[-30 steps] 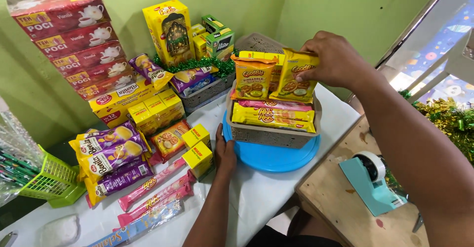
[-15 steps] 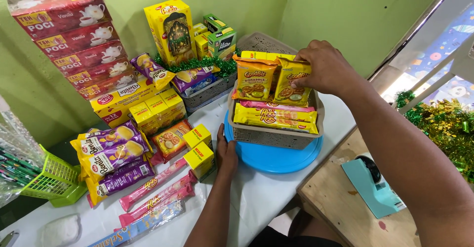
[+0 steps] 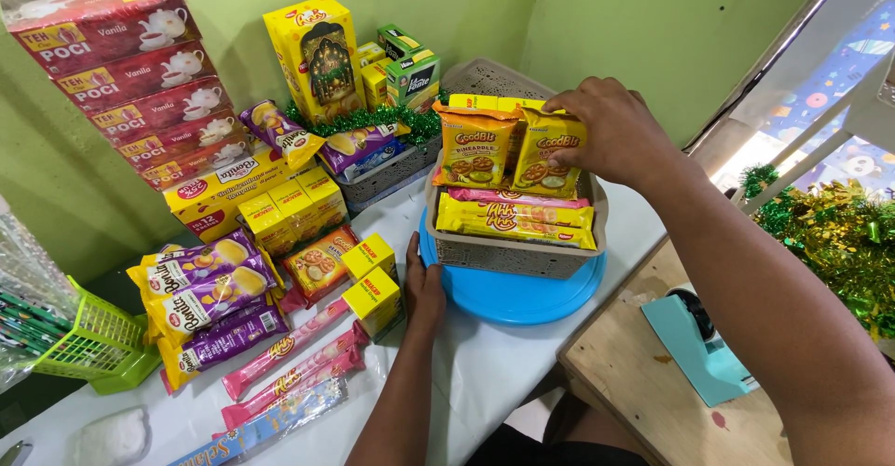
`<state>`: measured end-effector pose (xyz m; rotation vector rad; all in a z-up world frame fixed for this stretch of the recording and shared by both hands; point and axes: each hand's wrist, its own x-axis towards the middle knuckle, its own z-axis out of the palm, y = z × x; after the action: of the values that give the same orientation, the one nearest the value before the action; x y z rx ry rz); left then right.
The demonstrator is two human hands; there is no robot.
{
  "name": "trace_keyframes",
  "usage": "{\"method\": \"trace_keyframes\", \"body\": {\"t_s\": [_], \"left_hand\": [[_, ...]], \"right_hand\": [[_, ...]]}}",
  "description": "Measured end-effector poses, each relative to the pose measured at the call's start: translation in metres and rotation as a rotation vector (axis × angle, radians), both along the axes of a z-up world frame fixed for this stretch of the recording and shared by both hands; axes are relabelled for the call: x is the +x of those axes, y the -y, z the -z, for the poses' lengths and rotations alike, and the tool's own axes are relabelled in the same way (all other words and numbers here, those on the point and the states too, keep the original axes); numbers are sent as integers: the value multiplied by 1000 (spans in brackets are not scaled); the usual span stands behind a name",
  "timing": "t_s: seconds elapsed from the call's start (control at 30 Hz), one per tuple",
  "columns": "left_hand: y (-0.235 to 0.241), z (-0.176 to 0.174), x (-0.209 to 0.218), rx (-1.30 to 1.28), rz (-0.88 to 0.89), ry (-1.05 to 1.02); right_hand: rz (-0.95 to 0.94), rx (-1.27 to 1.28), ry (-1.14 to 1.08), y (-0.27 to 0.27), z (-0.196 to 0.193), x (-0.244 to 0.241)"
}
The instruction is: Arrange and secure various snack packages into a gift hamper using tape.
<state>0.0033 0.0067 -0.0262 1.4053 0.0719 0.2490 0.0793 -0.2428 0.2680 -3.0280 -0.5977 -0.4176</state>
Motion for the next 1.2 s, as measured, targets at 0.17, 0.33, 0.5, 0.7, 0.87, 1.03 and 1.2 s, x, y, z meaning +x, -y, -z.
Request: {"method": "trace_keyframes", "body": {"t_s": [0.17, 0.33, 0.5, 0.7, 0.87, 1.03, 1.2], "left_hand": [[-1, 10, 4, 23, -6, -10], [-2, 19, 8, 34, 11, -3], [-2, 20, 7, 37, 32, 2], [-2, 3, 1, 51, 15, -15], [-2, 8, 5, 23, 14, -2], [-4, 12, 8, 54, 0, -5], [-3, 5, 6, 56, -7, -24]], "right_hand": [[-81, 84, -9, 11, 11, 7], [-111, 107, 6, 12, 18, 8], [-104, 120, 2, 17, 17, 10], [-134, 86, 15, 18, 21, 11], [-97, 80, 4, 17, 21, 11], [-75, 25, 11, 16, 16, 10], [-70, 43, 17, 21, 23, 9]]}}
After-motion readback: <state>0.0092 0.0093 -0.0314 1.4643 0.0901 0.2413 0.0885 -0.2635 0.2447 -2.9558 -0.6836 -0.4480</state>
